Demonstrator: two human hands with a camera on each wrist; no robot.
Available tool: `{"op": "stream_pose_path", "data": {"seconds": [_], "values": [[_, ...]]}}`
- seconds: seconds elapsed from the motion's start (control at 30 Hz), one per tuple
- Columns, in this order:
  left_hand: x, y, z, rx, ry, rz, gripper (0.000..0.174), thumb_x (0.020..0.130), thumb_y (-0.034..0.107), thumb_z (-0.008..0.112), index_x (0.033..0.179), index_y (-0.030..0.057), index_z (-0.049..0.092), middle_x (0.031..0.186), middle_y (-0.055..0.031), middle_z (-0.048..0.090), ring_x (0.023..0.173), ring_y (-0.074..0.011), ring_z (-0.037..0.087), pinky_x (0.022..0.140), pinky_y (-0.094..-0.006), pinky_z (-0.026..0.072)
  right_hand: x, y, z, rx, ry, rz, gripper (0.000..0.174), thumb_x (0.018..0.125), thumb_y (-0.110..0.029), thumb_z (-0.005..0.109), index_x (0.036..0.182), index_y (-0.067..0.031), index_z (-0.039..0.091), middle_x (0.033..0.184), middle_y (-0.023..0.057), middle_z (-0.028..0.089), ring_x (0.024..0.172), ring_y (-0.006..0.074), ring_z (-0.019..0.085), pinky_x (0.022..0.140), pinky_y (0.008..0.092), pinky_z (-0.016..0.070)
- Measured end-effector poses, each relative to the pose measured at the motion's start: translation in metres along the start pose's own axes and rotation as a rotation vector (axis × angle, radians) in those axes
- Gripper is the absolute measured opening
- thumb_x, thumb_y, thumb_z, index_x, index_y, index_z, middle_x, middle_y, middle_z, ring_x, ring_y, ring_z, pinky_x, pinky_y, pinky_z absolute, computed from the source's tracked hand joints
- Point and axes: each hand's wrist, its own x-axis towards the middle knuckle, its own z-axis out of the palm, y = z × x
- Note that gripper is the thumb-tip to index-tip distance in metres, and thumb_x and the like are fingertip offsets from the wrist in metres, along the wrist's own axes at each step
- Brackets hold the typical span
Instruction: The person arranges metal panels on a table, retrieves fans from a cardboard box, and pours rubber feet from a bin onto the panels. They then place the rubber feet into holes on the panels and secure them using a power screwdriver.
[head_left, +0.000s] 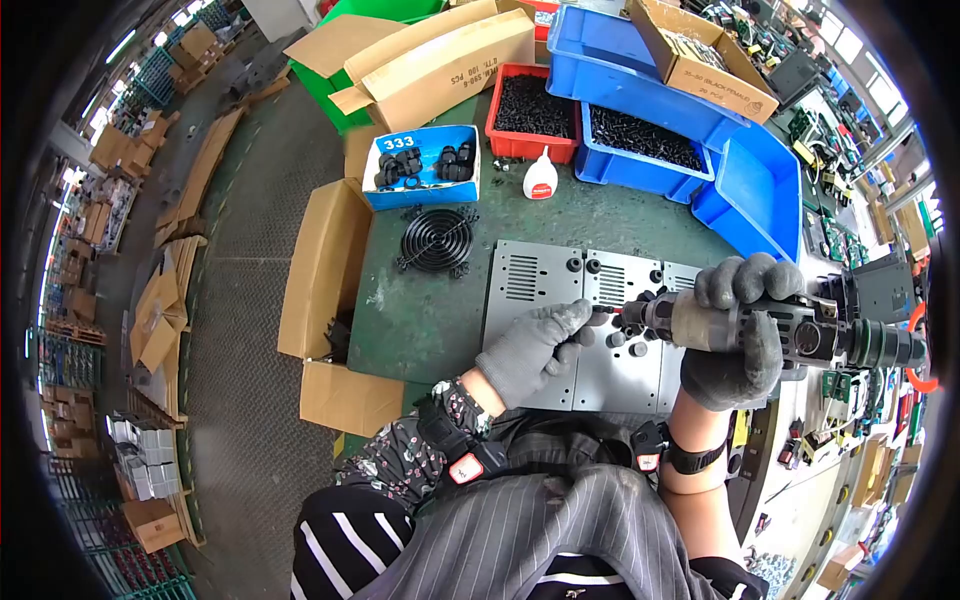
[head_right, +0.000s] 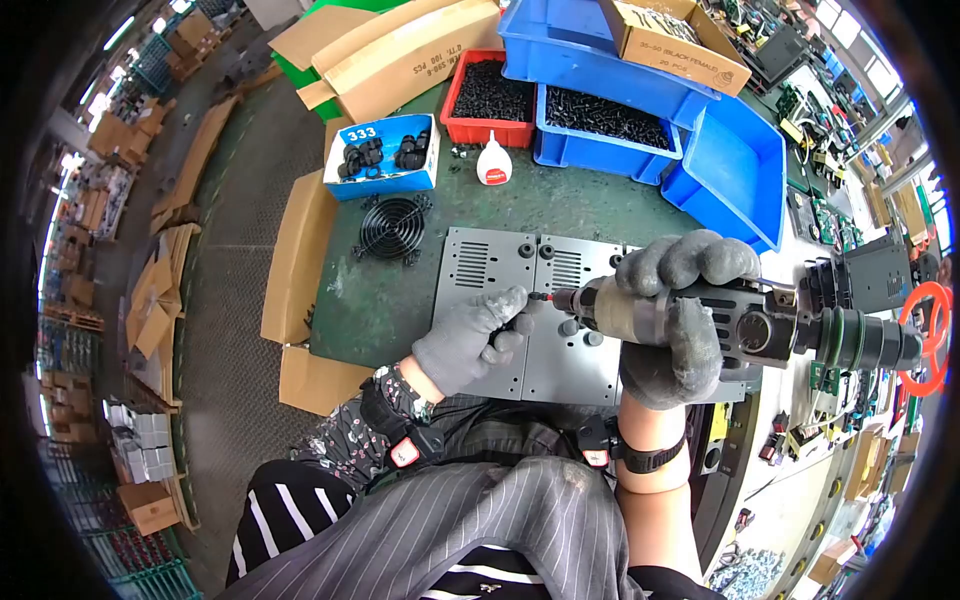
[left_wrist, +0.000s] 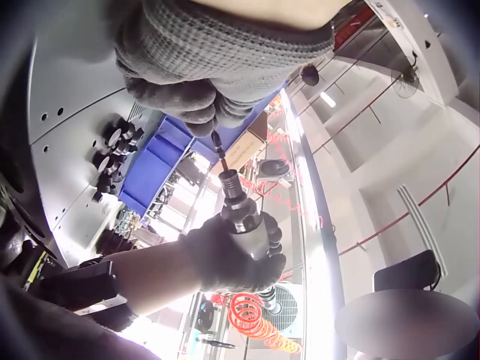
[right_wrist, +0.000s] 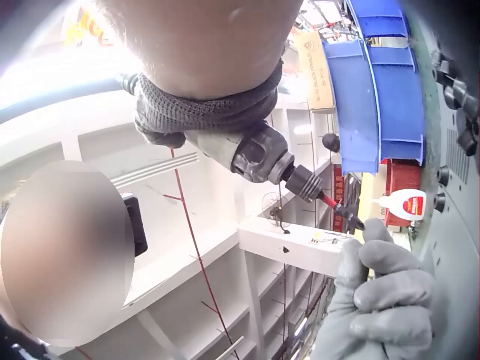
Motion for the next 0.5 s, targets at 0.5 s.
{"op": "stream_pose_path", "data": {"seconds": [0.5], "values": [[-0.0034, -0.001, 0.008, -0.083, -0.076, -0.044, 0.034, 0.09, 0.036, 0.051, 0.097, 0.0036, 0.057, 0.07, 0.0044, 0.048, 0.051, -0.0041, 0.037, 0.044, -0.0184, 0.0288, -0.0036, -0.0066, -0.0001, -0.024, -0.052, -0.032, 0.032, 0.069, -0.015, 0.058, 0.096, -0.0097, 0.04, 0.08, 0.0032, 0.036, 0.068, 0.0146, 0.038, 0.06, 0.0282, 0.0329]]}}
